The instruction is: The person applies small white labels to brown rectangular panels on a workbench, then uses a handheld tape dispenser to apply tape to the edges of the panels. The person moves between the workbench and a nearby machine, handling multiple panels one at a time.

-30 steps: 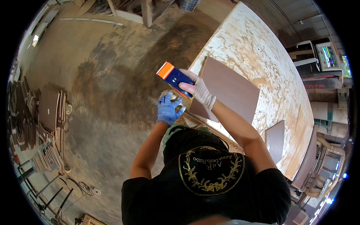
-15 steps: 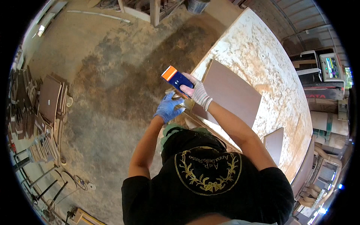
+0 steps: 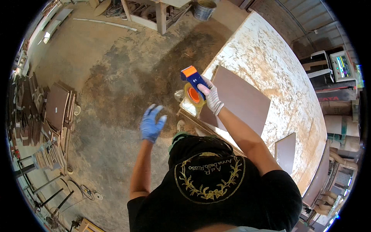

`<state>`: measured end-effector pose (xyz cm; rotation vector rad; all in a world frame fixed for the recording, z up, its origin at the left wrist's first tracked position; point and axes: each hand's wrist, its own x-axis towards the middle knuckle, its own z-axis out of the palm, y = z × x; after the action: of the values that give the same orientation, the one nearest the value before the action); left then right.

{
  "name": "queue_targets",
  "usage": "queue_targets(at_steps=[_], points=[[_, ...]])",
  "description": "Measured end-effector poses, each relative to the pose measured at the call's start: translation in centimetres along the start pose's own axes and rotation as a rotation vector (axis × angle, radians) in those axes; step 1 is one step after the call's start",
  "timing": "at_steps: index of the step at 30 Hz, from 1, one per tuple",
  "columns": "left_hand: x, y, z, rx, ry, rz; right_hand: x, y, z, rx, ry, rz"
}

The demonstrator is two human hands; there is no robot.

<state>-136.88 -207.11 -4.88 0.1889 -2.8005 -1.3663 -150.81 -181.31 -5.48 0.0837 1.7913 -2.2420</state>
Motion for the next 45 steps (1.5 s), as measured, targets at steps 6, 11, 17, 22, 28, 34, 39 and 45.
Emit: queue_targets(at_steps=[6, 11, 17, 22, 28, 34, 39, 45], points=[[3.5, 4.6, 6.3, 0.28, 0.088, 0.188, 0.1, -0.3, -0.9, 0.0, -0.011, -0.005], [6.7, 1.0, 9.2, -0.088, 0.254, -0.124, -1.2, -0.9, -0.5, 0.002, -0.004, -0.012], [9.2, -6.1, 11.1, -0.789, -0.036, -0.258, -2.1, -2.1, -0.8, 0.099, -0.043, 0.005], [11.8, -5.1, 11.5, -0.958, -0.166, -0.256, -2.3, -2.4, -1.1, 0.1, -0.037, -0.006], [12.1, 0.0, 9.3, -0.151, -0.242, -0.116, -2.6, -2.3, -1.7, 0.16, 0.012, -0.034], [12.6, -2.0, 8.5, -0.001, -0.073, -0.231, -5.3, -5.8, -2.9, 0.412, 0.217, -0.22], [13.9, -5.5, 8.5, -0.046, 0.316, -0.069, -9.3, -7.1, -8.1, 0.259, 0.306, -0.199], [11.7, -3.6, 14.6, -0.327, -0.231, -0.161, -13.3, -7.0, -9.4, 0.255, 0.416, -0.162]])
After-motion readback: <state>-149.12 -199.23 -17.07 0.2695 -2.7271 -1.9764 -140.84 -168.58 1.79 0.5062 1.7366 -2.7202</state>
